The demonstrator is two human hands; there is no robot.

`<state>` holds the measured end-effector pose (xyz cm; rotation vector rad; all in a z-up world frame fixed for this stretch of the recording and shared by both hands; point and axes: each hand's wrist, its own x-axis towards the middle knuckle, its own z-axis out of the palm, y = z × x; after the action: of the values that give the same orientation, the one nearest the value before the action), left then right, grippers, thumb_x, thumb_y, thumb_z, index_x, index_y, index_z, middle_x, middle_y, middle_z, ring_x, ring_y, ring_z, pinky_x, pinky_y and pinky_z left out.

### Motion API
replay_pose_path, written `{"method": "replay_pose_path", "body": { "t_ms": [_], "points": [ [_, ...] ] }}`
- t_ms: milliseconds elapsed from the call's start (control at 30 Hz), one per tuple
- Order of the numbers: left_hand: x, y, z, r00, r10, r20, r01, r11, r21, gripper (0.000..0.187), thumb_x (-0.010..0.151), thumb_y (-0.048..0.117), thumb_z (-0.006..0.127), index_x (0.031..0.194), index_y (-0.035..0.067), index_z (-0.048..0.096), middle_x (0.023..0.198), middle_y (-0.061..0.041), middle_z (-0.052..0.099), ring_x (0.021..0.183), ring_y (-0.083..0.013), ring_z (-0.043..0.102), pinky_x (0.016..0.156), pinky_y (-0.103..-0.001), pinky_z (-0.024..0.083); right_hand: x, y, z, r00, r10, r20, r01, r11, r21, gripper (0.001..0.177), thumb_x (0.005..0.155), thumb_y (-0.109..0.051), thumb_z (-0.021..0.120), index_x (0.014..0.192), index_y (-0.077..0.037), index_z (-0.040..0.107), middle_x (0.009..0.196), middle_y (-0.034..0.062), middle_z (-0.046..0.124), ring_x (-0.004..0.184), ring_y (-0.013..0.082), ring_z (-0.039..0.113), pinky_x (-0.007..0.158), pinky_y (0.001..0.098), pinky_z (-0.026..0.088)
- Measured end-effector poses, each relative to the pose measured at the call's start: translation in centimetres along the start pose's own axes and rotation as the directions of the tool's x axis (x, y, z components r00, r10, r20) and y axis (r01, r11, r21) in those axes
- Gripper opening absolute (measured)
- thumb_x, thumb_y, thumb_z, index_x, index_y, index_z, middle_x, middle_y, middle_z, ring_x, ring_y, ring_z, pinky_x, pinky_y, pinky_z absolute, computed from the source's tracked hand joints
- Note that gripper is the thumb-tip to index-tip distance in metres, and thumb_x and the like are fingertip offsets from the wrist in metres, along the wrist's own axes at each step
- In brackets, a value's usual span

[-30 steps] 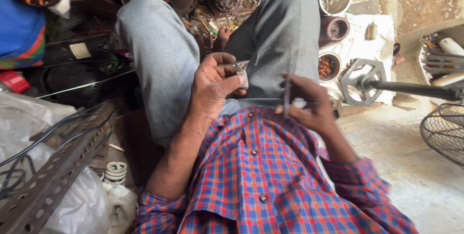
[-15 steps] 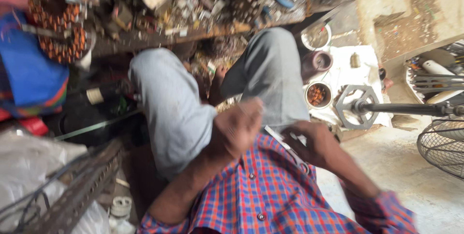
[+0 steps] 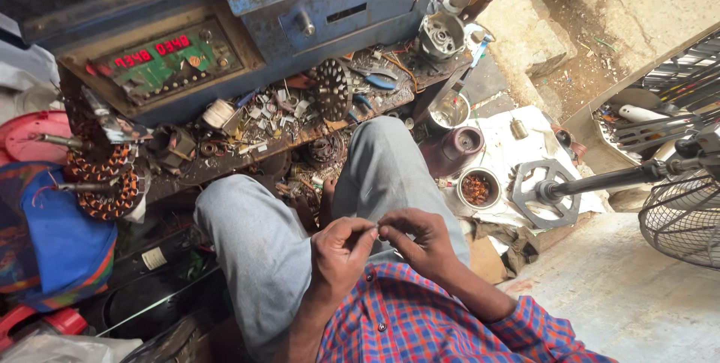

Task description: The person prepares small white paper strips using scissors and then places them into the slots of a metal fan motor component by hand.

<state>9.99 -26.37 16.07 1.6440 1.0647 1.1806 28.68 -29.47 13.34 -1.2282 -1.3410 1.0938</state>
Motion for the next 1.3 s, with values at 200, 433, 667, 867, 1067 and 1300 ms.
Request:
{"method": "replay_pose_path", "body": {
  "t_ms": [200, 433, 667, 867, 1067, 1300],
  "points": [
    [-0.4, -1.0, -0.5, 0.923, -0.319, 0.217, 0.359, 0.914, -0.187, 0.010, 0.086, 0.002, 0.080, 0.096, 0.003, 0.079, 0.072, -0.007, 0.074, 0.061, -0.0062, 0.063, 0.052, -0.023, 0.049, 0.3, -1.3, -1.1, 0.973, 0.153, 0.173, -0.169, 0.982, 0.081, 0.010, 0.100, -0.010, 0.066, 0.100, 0.000, 0.069, 0.077, 0.0017, 0.064, 0.070, 0.0066, 0.060, 0.062, 0.0245, 0.051],
    [0.3, 1.3, 0.1, 0.992, 0.087, 0.094, -0.099, 0.987, 0.124, 0.011, 0.082, -0.002, 0.076, 0.091, 0.003, 0.071, 0.077, -0.009, 0.071, 0.065, -0.0161, 0.073, 0.055, -0.028, 0.058, 0.3, 0.4, -0.9, 0.968, 0.144, 0.206, -0.198, 0.941, 0.275, 0.014, 0.099, -0.010, 0.069, 0.101, 0.004, 0.070, 0.081, 0.0061, 0.070, 0.071, 0.0110, 0.067, 0.063, 0.0278, 0.056],
    [0.1, 0.5, 0.0, 0.987, 0.028, 0.160, -0.040, 0.997, 0.070, 0.012, 0.083, 0.001, 0.079, 0.095, 0.002, 0.075, 0.081, -0.009, 0.074, 0.068, -0.0164, 0.073, 0.058, -0.028, 0.059, 0.1, -0.2, -1.0, 0.945, 0.289, 0.152, -0.321, 0.912, 0.257, 0.014, 0.095, -0.008, 0.069, 0.100, 0.004, 0.072, 0.074, 0.0082, 0.074, 0.064, 0.0126, 0.070, 0.058, 0.0284, 0.059],
    [-1.1, -3.2, 0.5, 0.867, -0.438, 0.238, 0.496, 0.810, -0.312, 0.012, 0.087, 0.005, 0.079, 0.098, -0.001, 0.080, 0.076, -0.007, 0.078, 0.065, -0.0087, 0.071, 0.060, -0.024, 0.060, 0.2, -1.7, -0.7, 0.978, 0.183, 0.098, -0.187, 0.982, 0.026, 0.010, 0.096, -0.007, 0.067, 0.098, 0.002, 0.072, 0.071, 0.0055, 0.073, 0.061, 0.0089, 0.068, 0.055, 0.0252, 0.057],
    [-2.1, -4.5, 0.7, 0.858, -0.439, 0.266, 0.513, 0.769, -0.382, 0.009, 0.087, 0.004, 0.079, 0.094, -0.002, 0.079, 0.073, -0.008, 0.076, 0.061, -0.0096, 0.070, 0.057, -0.024, 0.060, 0.3, -2.1, -0.6, 0.974, 0.185, 0.132, -0.183, 0.983, -0.023, 0.010, 0.097, -0.007, 0.066, 0.096, 0.001, 0.072, 0.067, 0.0046, 0.072, 0.059, 0.0084, 0.069, 0.053, 0.0249, 0.056],
    [-2.7, -4.6, 0.7, 0.854, -0.446, 0.268, 0.520, 0.762, -0.386, 0.007, 0.087, 0.004, 0.079, 0.091, -0.001, 0.077, 0.070, -0.008, 0.074, 0.058, -0.0086, 0.068, 0.052, -0.023, 0.058, 0.1, -2.2, -0.7, 0.956, 0.206, 0.211, -0.216, 0.976, 0.026, 0.012, 0.100, -0.007, 0.063, 0.095, 0.002, 0.070, 0.070, 0.0046, 0.072, 0.060, 0.0087, 0.069, 0.054, 0.0245, 0.057]
  ]
}}
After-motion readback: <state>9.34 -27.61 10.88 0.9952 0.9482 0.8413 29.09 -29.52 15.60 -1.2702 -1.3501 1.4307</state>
